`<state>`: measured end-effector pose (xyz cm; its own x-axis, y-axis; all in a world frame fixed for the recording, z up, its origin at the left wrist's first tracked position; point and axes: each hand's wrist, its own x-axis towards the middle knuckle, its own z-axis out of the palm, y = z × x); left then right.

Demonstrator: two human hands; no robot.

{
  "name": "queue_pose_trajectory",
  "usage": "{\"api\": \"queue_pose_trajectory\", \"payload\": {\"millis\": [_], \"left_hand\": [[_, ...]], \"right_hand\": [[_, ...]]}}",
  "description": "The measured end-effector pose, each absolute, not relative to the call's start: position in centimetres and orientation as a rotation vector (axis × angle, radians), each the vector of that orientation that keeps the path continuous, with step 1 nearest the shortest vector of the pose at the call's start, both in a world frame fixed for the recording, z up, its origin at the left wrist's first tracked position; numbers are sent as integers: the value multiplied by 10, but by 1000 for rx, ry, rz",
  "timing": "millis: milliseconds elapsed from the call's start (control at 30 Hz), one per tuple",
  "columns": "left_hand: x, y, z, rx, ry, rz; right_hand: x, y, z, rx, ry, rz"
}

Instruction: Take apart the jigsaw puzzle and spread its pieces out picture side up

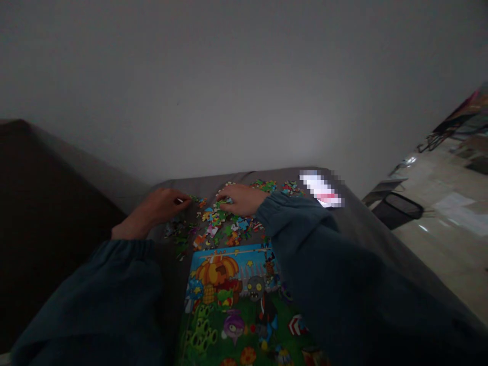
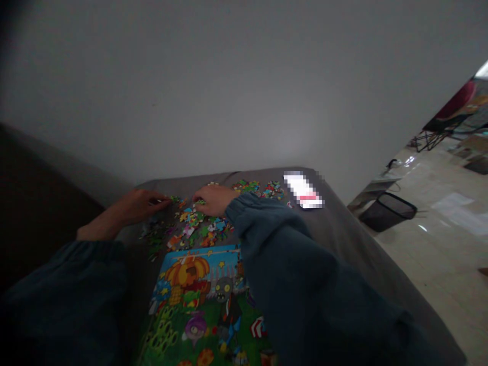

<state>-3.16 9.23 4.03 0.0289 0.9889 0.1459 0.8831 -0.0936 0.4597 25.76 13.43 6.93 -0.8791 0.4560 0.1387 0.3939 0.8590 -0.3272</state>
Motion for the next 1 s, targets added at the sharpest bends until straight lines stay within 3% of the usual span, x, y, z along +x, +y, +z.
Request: {"api": "queue_pose_trajectory", "payload": {"millis": [267, 833, 1000], "left_hand": [[-34, 96, 31, 1899, 1850, 699], [-11, 89, 32, 1812, 1768, 817], [-24, 89, 42, 1955, 1817, 721]], "right_hand": [[238, 129, 25, -661, -2802, 429], [267, 158, 21, -626, -2624, 745], [265, 158, 24, -548, -2462, 695]]}}
